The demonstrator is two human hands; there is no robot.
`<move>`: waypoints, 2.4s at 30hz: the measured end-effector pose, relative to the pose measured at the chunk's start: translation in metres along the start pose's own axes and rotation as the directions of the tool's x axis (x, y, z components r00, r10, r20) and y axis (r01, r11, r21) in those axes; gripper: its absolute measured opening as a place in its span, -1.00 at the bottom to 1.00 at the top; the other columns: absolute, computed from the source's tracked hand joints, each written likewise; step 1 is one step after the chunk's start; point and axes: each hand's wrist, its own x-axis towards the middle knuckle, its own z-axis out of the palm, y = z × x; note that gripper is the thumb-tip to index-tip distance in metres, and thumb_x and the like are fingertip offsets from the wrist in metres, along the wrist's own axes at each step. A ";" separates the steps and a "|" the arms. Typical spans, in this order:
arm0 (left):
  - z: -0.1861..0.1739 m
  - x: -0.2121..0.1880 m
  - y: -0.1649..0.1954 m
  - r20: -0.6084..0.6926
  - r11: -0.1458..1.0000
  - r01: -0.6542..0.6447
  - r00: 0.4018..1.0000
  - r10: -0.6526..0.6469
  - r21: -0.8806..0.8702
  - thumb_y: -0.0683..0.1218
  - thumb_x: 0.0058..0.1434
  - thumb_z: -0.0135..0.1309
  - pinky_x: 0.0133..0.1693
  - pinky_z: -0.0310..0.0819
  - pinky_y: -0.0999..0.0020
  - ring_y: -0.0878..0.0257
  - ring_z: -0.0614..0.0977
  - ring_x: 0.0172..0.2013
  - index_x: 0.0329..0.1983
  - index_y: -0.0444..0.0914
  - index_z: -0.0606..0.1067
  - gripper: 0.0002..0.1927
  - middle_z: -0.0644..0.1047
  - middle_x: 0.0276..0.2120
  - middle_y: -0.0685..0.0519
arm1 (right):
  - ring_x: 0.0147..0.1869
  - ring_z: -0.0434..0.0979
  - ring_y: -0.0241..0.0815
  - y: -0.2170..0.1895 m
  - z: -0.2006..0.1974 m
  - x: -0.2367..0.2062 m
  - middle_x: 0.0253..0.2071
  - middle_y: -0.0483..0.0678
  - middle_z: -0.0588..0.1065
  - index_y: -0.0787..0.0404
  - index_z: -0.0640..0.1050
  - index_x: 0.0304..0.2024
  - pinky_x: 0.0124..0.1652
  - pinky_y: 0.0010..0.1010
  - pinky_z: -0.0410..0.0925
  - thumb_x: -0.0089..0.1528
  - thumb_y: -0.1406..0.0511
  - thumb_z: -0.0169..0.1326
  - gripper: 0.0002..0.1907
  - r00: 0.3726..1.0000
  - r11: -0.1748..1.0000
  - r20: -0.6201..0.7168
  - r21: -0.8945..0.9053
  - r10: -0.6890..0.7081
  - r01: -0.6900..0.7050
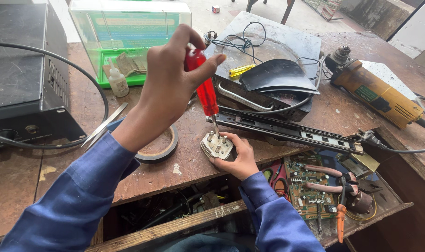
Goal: The person retrieves a white electrical plug from a drawer, then uses a red-handled screwdriver and a yellow-handled screwdriver to loosen and tighten screws on the plug. They open the plug casing, inspect the internal wiring, and manipulate the wires with their hands.
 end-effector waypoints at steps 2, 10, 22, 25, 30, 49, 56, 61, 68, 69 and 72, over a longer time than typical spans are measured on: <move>-0.002 0.003 -0.001 0.095 1.000 0.003 0.995 -0.003 0.003 0.07 0.42 0.26 -0.47 0.37 0.32 0.27 0.52 -0.56 -0.08 -0.32 0.39 -0.59 0.48 -0.57 0.03 | 0.08 0.53 -0.03 0.000 0.001 -0.001 -0.06 0.04 0.52 -0.02 0.56 0.13 0.12 -0.23 0.38 -0.15 0.11 0.45 -0.23 1.000 1.000 -0.001 -0.014 0.005 -0.005; -0.004 0.010 -0.009 0.308 0.989 -0.131 0.940 0.147 -0.072 -0.01 0.57 0.02 -0.09 0.45 0.13 -0.01 0.61 -0.15 0.21 -0.33 0.27 -0.64 0.52 -0.21 -0.22 | 0.18 0.42 0.03 0.010 0.000 -0.001 0.01 0.07 0.47 -0.05 0.54 0.20 0.21 -0.16 0.25 -0.11 0.07 0.43 -0.20 0.998 1.000 0.053 -0.012 0.023 -0.023; 0.008 0.017 -0.017 0.299 0.948 -0.092 0.936 0.187 -0.303 -0.35 0.51 -0.12 0.10 0.58 0.21 0.09 0.67 0.07 0.28 -0.23 0.26 -0.67 0.58 -0.01 -0.12 | 0.23 0.39 0.02 0.021 0.002 0.001 0.05 0.05 0.47 -0.08 0.53 0.21 0.26 -0.14 0.20 -0.14 0.05 0.44 -0.16 0.995 0.998 0.078 0.035 0.056 -0.059; 0.010 0.018 -0.016 0.267 0.945 -0.116 0.942 0.202 -0.305 -0.37 0.50 -0.14 0.12 0.57 0.21 0.09 0.67 0.08 0.27 -0.23 0.27 -0.66 0.58 -0.01 -0.11 | 0.26 0.36 0.02 0.021 0.001 0.001 0.07 0.05 0.47 -0.07 0.51 0.23 0.28 -0.14 0.16 -0.12 0.07 0.43 -0.16 0.994 0.995 0.096 0.079 0.057 -0.065; 0.010 0.018 -0.015 0.275 0.942 -0.119 0.938 0.210 -0.313 -0.36 0.47 -0.13 0.10 0.56 0.22 0.09 0.67 0.08 0.26 -0.25 0.27 -0.65 0.57 -0.02 -0.11 | 0.26 0.35 0.02 0.019 0.001 0.000 0.06 0.04 0.46 -0.08 0.51 0.22 0.28 -0.14 0.17 -0.13 0.07 0.43 -0.16 0.992 0.994 0.094 0.066 0.078 -0.085; 0.009 0.030 0.007 0.399 0.927 -0.215 0.855 0.331 -0.306 -0.14 0.51 0.02 -0.03 0.54 0.16 0.03 0.66 -0.02 0.16 -0.25 0.40 -0.78 0.55 -0.01 -0.12 | 0.12 0.45 0.02 0.011 0.007 0.000 -0.04 0.04 0.50 -0.03 0.51 0.18 0.16 -0.18 0.30 -0.17 0.09 0.44 -0.16 0.999 0.998 -0.003 -0.042 0.043 -0.044; 0.028 0.023 0.004 0.278 0.909 -0.288 0.885 0.373 -0.303 -0.11 0.54 0.07 -0.07 0.53 0.13 -0.02 0.67 -0.07 0.15 -0.25 0.37 -0.79 0.59 -0.06 -0.12 | -0.04 0.54 -0.10 0.001 0.012 0.002 -0.17 -0.06 0.59 0.08 0.58 0.01 0.03 -0.29 0.40 -0.22 0.01 0.46 -0.24 0.994 0.998 -0.109 -0.054 0.019 -0.025; 0.037 0.019 -0.002 0.159 0.929 -0.308 0.926 0.342 -0.206 -0.08 0.51 0.19 -0.12 0.53 0.11 -0.05 0.67 -0.17 0.07 -0.26 0.37 -0.74 0.59 -0.16 -0.10 | -0.05 0.52 -0.08 -0.001 0.017 0.000 -0.18 -0.07 0.60 0.10 0.59 -0.01 0.01 -0.24 0.36 -0.21 0.01 0.48 -0.25 0.982 0.988 -0.176 -0.150 -0.060 0.034; 0.033 0.013 -0.002 0.149 0.953 -0.301 0.944 0.296 0.017 0.01 0.39 0.26 -0.11 0.44 0.01 -0.12 0.62 -0.22 0.05 -0.33 0.35 -0.58 0.57 -0.24 -0.15 | -0.02 0.49 -0.07 -0.001 0.016 -0.001 -0.16 -0.10 0.58 0.06 0.57 0.02 0.06 -0.22 0.29 -0.20 0.01 0.48 -0.24 0.989 0.989 -0.144 -0.149 -0.045 0.023; 0.033 0.012 -0.001 0.145 0.946 -0.318 0.941 0.307 0.057 0.02 0.36 0.26 -0.08 0.41 -0.03 -0.14 0.61 -0.22 0.05 -0.35 0.33 -0.54 0.57 -0.24 -0.18 | -0.02 0.48 -0.07 -0.001 0.016 -0.001 -0.16 -0.10 0.57 0.05 0.57 0.01 0.06 -0.22 0.29 -0.20 0.01 0.48 -0.25 0.990 0.988 -0.137 -0.153 -0.039 0.018; 0.032 0.011 -0.002 0.100 0.917 -0.361 0.932 0.348 0.169 -0.07 0.31 0.21 -0.07 0.41 -0.03 -0.14 0.61 -0.11 0.12 -0.37 0.30 -0.54 0.54 -0.12 -0.23 | -0.02 0.48 -0.07 -0.001 0.016 -0.001 -0.16 -0.11 0.57 0.04 0.56 0.01 0.05 -0.23 0.28 -0.20 0.01 0.47 -0.25 0.991 0.988 -0.129 -0.157 -0.031 0.010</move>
